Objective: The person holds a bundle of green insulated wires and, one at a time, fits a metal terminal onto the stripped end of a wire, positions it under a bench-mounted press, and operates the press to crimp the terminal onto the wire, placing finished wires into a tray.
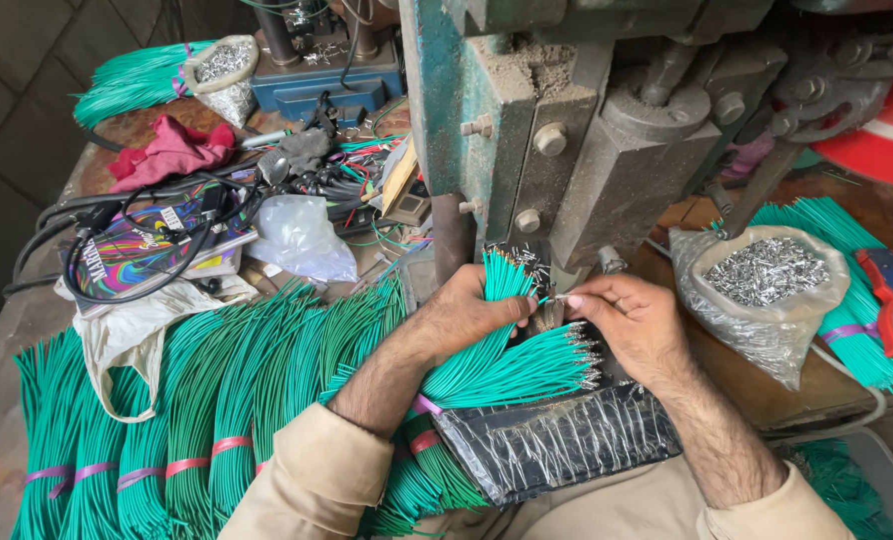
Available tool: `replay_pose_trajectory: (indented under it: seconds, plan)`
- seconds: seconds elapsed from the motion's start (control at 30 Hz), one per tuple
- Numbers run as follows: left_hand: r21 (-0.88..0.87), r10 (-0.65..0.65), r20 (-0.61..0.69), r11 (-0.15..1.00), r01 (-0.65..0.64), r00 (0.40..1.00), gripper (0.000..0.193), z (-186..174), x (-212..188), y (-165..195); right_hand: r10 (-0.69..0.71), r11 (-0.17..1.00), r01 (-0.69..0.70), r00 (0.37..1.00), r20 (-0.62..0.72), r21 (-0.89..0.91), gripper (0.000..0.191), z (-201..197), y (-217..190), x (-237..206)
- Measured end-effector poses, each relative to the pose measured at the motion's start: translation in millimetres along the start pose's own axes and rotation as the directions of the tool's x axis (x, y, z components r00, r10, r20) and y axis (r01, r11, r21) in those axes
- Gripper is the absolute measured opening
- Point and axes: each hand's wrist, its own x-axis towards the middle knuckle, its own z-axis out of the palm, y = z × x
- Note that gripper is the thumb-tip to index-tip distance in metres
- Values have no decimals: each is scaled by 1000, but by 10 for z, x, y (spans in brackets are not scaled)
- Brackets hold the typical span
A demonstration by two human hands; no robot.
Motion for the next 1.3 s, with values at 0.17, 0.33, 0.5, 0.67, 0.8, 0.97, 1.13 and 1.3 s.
replay_pose_trajectory:
  seconds: [0.17,0.33,0.5,0.67,0.8,0.97,1.13,1.3]
  plan:
    - [7,-17,5,1000,17,1000,17,3,28,-2,34,992,-37,999,-21,-120,13,-13,38,14]
    - [28,9,6,1000,-9,1000,18,-8,29,-24,26,982,-38,997,-70,-183,13,-51,107,14]
    - [25,-8,-17,1000,9,1000,18,-2,-1,-28,-20,956,-7,996,-88,-294,10,-44,142,29]
    - [-21,25,1,999,-25,1000,19,-32,-17,-64,-5,1000,5,1000,-16,-13,18,0,39,-57]
    - [-82,84,55,993,-80,995,20,-40,2,-119,-30,995,30,1000,3,-96,18,-123,-166,-216]
    - [-34,101,35,994,-100,994,14,-83,10,-164,276,730,-208,961,2,-651,20,-427,-417,-330]
    - [-110,115,89,988,-105,989,13,-71,9,-172,147,650,18,978,149,-760,19,-346,-412,-367]
    - [-182,86,96,981,-68,992,12,-51,-1,-161,200,644,-93,979,49,-760,17,-271,-426,-370]
